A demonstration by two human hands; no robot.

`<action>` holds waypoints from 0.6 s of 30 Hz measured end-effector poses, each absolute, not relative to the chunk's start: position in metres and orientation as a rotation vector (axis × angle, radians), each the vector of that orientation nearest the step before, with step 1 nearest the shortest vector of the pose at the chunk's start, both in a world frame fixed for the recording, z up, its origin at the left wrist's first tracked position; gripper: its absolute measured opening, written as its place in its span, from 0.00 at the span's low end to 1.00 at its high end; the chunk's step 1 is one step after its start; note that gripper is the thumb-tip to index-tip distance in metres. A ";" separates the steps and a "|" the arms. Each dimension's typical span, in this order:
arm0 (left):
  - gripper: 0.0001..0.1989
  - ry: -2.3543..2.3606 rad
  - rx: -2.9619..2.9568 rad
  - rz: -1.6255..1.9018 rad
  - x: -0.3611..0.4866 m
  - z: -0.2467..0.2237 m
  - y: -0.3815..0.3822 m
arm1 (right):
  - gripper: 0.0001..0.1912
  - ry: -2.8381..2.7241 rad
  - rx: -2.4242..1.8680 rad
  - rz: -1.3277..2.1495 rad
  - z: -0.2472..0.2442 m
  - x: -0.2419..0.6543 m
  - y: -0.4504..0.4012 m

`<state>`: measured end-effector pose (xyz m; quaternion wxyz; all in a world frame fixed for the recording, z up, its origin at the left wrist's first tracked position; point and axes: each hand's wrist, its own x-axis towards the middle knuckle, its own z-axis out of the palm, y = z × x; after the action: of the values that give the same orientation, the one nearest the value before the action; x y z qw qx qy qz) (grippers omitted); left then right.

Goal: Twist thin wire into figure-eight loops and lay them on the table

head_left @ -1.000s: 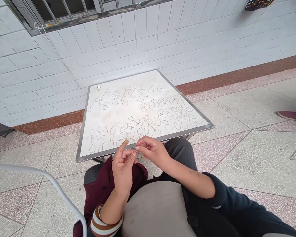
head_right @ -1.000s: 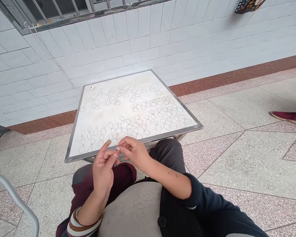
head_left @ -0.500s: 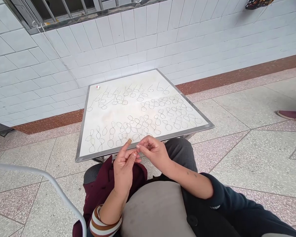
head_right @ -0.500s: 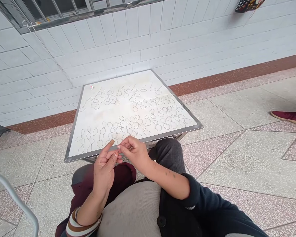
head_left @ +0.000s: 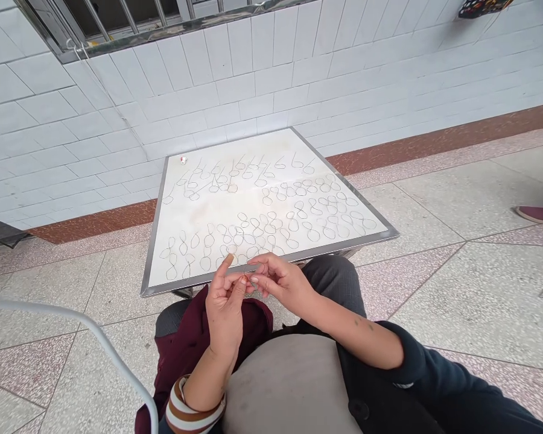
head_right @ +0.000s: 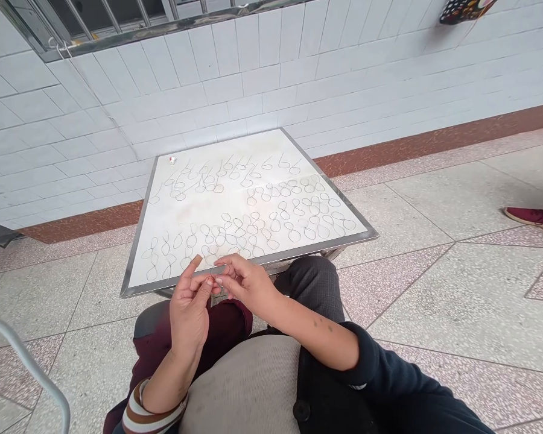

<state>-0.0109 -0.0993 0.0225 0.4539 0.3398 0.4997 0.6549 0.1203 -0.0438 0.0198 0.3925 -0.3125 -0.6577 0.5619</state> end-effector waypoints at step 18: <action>0.27 1.249 0.886 1.540 -0.016 0.016 -0.096 | 0.10 -1.919 -0.956 0.993 0.014 0.115 -0.043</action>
<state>-0.0158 -0.0963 0.0162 0.4663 0.3610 0.5087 0.6273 0.1154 -0.0428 0.0143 0.3796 -0.3745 -0.7513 0.3889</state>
